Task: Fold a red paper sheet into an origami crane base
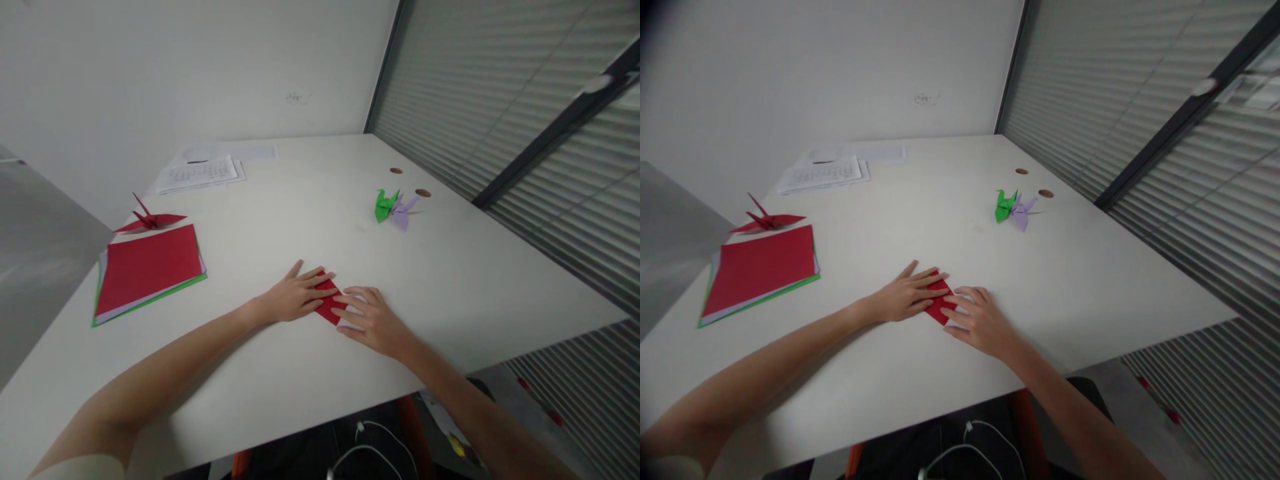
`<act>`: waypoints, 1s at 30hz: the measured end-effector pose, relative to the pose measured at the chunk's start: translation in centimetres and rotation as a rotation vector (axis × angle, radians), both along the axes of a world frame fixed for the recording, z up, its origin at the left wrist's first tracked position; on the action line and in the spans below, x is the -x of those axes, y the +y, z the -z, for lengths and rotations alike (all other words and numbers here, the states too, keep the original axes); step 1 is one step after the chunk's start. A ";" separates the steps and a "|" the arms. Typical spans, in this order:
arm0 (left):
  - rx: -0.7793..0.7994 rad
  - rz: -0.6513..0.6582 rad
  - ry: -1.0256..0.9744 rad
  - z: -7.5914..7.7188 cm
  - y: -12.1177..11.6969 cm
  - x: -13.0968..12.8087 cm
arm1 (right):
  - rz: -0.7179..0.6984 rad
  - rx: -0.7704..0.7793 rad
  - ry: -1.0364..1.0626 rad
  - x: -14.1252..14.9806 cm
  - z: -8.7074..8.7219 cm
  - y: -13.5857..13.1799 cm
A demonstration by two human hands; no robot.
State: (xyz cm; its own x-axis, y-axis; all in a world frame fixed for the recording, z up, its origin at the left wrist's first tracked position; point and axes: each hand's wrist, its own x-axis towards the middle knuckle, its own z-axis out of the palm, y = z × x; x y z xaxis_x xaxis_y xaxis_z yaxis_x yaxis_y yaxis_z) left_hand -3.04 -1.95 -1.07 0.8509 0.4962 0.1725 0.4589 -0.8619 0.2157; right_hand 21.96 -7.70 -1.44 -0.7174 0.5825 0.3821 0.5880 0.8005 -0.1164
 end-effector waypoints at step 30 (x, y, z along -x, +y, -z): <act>-0.036 0.244 -0.155 0.0 -0.2 -0.1 | -0.038 0.300 0.214 -1.3 0.3 4.2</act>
State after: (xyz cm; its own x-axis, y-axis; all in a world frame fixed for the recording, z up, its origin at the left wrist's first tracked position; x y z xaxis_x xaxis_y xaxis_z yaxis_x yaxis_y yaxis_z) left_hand -2.92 -2.10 -1.03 0.9067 0.2710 0.3233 0.2006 -0.9512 0.2346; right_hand 23.25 -3.53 -1.72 -0.6634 0.6657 0.3418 0.4953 0.7330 -0.4663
